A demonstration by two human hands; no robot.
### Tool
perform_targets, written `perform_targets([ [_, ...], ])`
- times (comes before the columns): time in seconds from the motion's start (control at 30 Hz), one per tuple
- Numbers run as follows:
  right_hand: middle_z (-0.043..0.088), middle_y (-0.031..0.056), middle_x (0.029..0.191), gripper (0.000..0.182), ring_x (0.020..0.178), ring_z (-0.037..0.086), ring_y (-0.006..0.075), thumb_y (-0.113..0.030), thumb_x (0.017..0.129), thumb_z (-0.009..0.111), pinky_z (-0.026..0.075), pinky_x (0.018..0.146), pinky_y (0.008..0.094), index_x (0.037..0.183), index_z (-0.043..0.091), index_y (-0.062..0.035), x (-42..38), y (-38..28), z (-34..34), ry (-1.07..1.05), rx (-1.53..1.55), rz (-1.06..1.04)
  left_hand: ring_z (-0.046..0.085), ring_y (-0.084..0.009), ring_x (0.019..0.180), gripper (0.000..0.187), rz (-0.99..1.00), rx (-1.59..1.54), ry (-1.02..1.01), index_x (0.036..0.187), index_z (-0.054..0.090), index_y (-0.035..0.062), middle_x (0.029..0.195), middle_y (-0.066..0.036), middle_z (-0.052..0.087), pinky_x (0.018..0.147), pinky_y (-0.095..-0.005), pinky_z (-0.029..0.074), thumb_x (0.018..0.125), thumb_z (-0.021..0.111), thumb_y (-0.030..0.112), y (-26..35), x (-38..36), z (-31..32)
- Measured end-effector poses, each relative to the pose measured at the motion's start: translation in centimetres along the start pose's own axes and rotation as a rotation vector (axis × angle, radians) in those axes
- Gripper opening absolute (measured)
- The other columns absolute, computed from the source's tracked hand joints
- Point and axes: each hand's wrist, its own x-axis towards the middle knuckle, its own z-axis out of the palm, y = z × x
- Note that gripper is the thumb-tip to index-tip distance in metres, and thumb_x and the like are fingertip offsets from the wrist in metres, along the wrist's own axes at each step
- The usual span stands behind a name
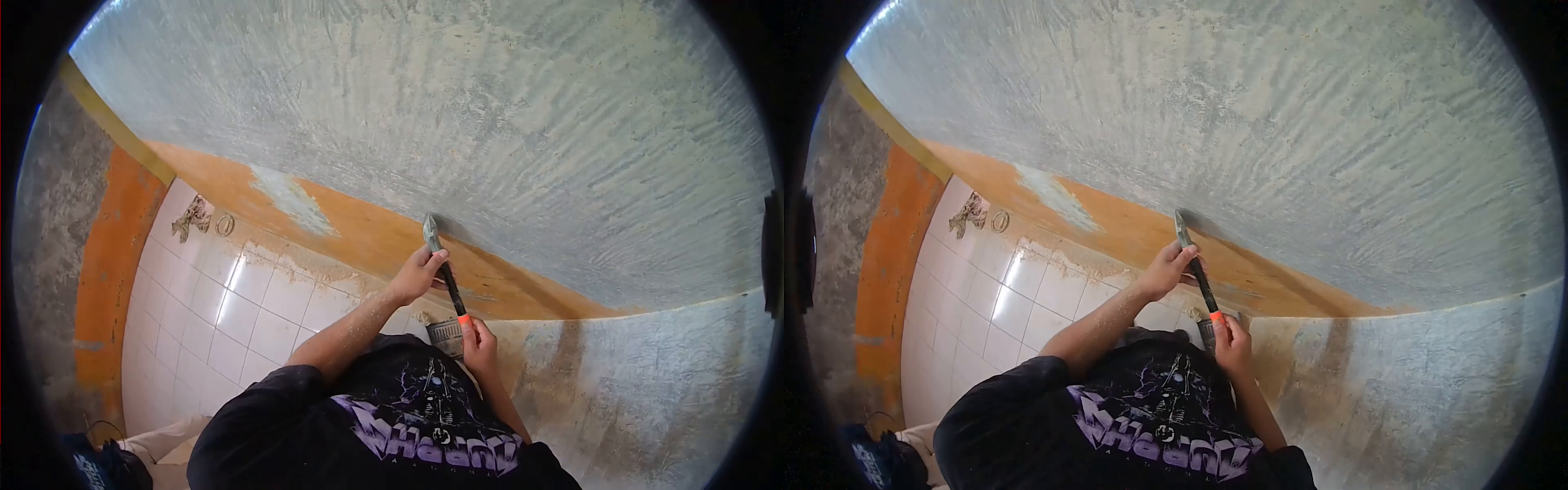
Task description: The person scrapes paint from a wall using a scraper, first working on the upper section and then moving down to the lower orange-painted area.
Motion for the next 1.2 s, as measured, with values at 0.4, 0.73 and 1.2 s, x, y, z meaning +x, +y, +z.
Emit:
perform_targets([
  [0.4,0.055,-0.0021,0.069,0.028,0.060,0.046,0.0054,-0.023,0.099,0.058,0.038,0.054,0.0236,0.106,0.065,0.0023,-0.3,0.5,1.1,0.077,-0.082,-0.073,0.068,-0.0213,0.094,0.028,-0.040,0.095,-0.136,0.115,0.049,0.0023,0.105,-0.012,0.063,0.079,-0.0388,0.062,0.104,0.049,0.028,0.7,0.4,-0.7],
  [0.73,0.053,-0.0001,0.067,0.028,0.061,0.046,0.0069,-0.024,0.098,0.059,0.039,0.055,0.0251,0.107,0.066,0.0013,-1.4,0.9,2.5,0.125,-0.032,-0.004,0.067,-0.0224,0.096,0.029,-0.048,0.115,-0.199,0.114,0.048,0.0011,0.104,-0.013,0.062,0.079,-0.0385,0.063,0.104,0.050,0.029,0.1,0.6,-1.4],
  [1.2,0.052,-0.0045,0.067,0.027,0.059,0.045,0.0051,-0.024,0.100,0.059,0.037,0.053,0.0235,0.110,0.065,-0.0004,-0.2,0.4,4.3,0.077,-0.002,0.000,0.067,-0.0231,0.097,0.031,-0.071,0.087,-0.157,0.116,0.048,0.0006,0.105,-0.013,0.061,0.076,-0.0399,0.063,0.103,0.053,0.028,1.6,0.1,-3.5],
])
